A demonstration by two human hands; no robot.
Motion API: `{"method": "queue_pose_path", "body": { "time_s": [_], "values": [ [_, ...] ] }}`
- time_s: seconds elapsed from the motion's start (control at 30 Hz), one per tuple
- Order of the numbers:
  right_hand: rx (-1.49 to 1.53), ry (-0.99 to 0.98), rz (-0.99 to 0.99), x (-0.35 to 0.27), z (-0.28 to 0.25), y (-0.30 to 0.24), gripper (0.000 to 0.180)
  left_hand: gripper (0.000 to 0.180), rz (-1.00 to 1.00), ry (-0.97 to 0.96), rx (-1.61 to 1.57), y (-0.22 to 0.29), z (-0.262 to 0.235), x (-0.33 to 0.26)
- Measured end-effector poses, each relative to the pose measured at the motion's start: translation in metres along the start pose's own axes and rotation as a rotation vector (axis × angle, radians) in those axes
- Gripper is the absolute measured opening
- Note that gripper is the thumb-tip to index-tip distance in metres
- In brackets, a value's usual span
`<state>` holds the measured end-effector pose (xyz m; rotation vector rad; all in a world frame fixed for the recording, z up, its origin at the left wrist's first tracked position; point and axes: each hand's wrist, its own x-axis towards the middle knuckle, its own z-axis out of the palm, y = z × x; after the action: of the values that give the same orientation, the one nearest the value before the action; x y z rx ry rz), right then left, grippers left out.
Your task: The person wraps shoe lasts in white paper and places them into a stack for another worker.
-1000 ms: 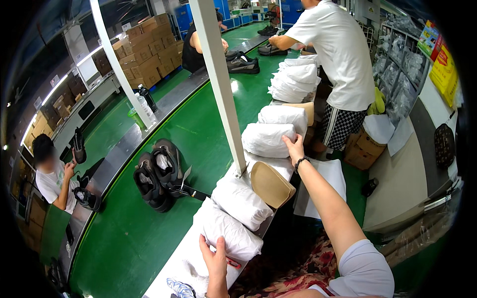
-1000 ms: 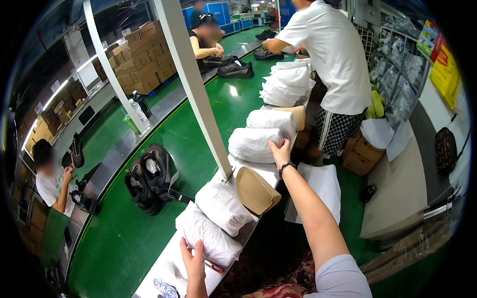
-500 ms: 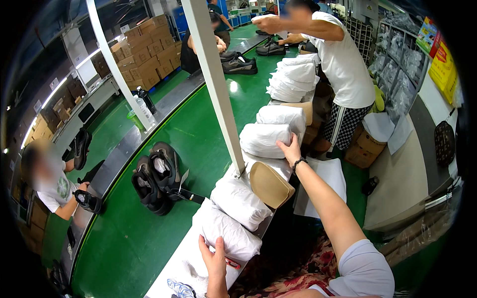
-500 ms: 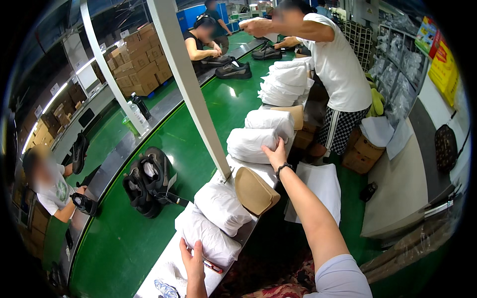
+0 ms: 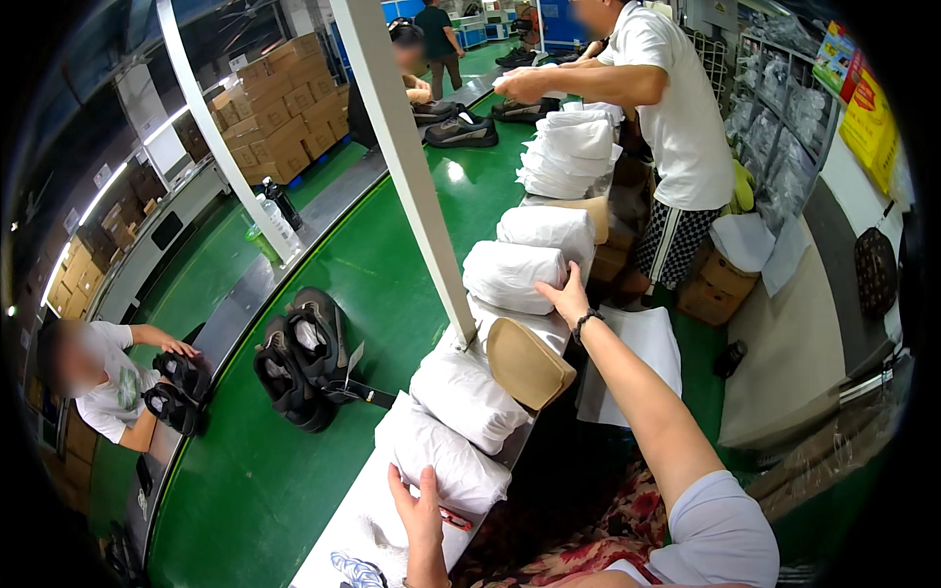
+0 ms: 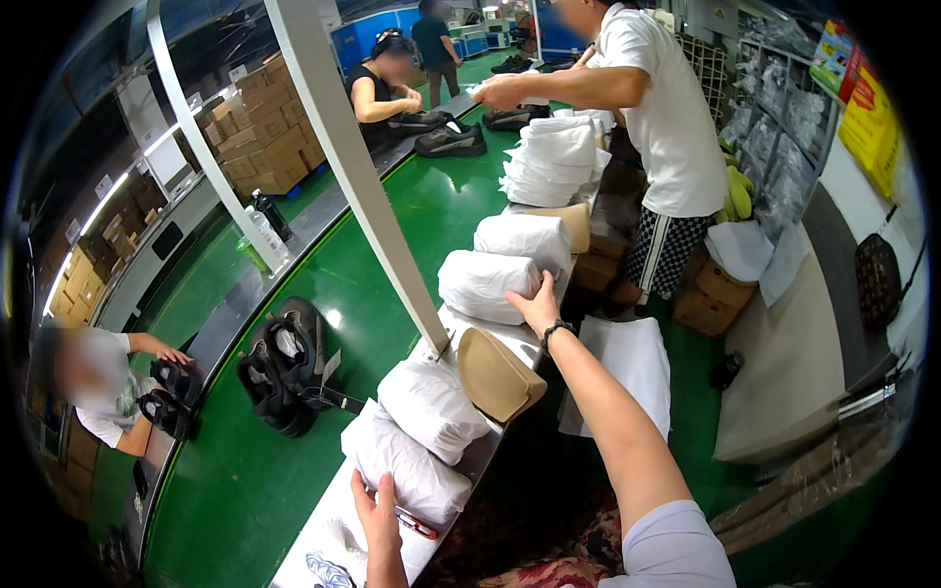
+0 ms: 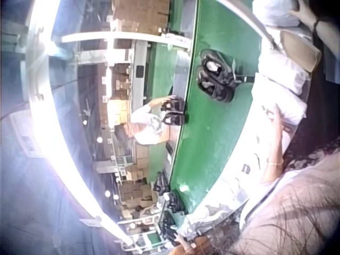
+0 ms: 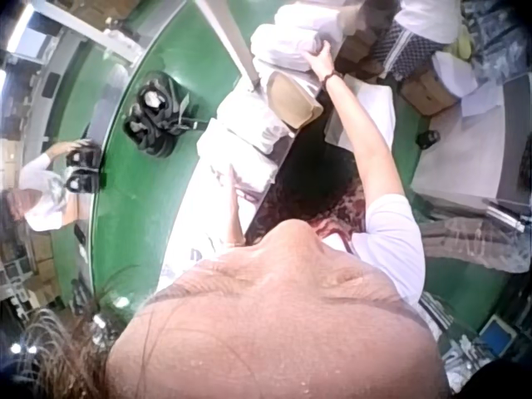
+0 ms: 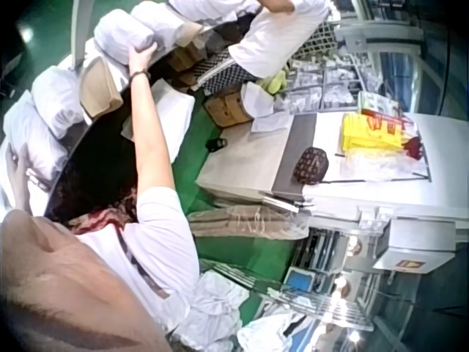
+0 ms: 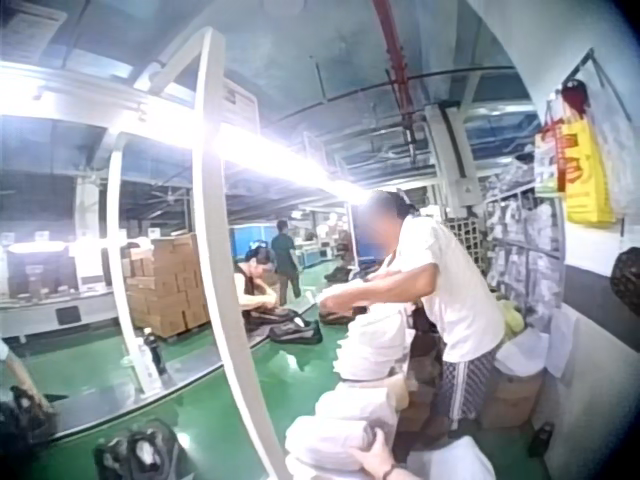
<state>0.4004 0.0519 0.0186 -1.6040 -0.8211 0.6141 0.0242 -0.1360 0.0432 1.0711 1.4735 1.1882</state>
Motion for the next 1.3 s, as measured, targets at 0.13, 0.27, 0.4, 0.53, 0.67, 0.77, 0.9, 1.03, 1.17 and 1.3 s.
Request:
{"method": "queue_pose_path", "body": {
  "time_s": [0.13, 0.27, 0.4, 0.53, 0.67, 0.77, 0.9, 1.03, 1.17, 1.3],
  "values": [
    [-0.037, 0.003, -0.034, 0.009, -0.002, 0.010, 0.104, 0.069, -0.012, -0.002, -0.004, 0.003, 0.003, -0.001],
    [-0.001, -0.010, -0.044, 0.003, -0.002, 0.016, 0.104, 0.069, 0.001, -0.004, -0.011, 0.004, 0.003, -0.002],
    [-0.008, -0.022, 0.008, -0.006, -0.008, 0.011, 0.102, 0.069, -0.013, -0.002, -0.016, 0.003, 0.002, -0.001],
    [-0.040, -0.009, 0.002, -0.012, -0.018, 0.005, 0.100, 0.069, -0.013, -0.003, -0.014, 0.007, 0.003, -0.002],
    [-0.008, -0.013, 0.047, -0.022, -0.024, -0.001, 0.097, 0.069, -0.015, -0.005, 0.003, 0.004, 0.001, -0.001],
    [-0.022, 0.004, 0.048, -0.026, -0.032, 0.002, 0.095, 0.069, -0.005, -0.005, -0.002, 0.001, 0.002, 0.000],
    [-0.055, 0.001, 0.026, -0.026, -0.035, 0.010, 0.092, 0.068, 0.023, -0.010, 0.007, 0.004, 0.002, -0.001],
    [-0.049, 0.004, 0.020, -0.027, -0.037, 0.013, 0.091, 0.068, 0.007, -0.001, 0.010, 0.008, 0.003, -0.003],
    [-0.062, 0.005, 0.020, -0.029, -0.038, 0.013, 0.089, 0.069, -0.009, 0.001, 0.020, 0.007, 0.002, -0.003],
    [-0.074, 0.019, 0.003, -0.025, -0.040, 0.026, 0.084, 0.069, -0.003, -0.004, 0.009, 0.007, 0.002, -0.003]
  ]
}}
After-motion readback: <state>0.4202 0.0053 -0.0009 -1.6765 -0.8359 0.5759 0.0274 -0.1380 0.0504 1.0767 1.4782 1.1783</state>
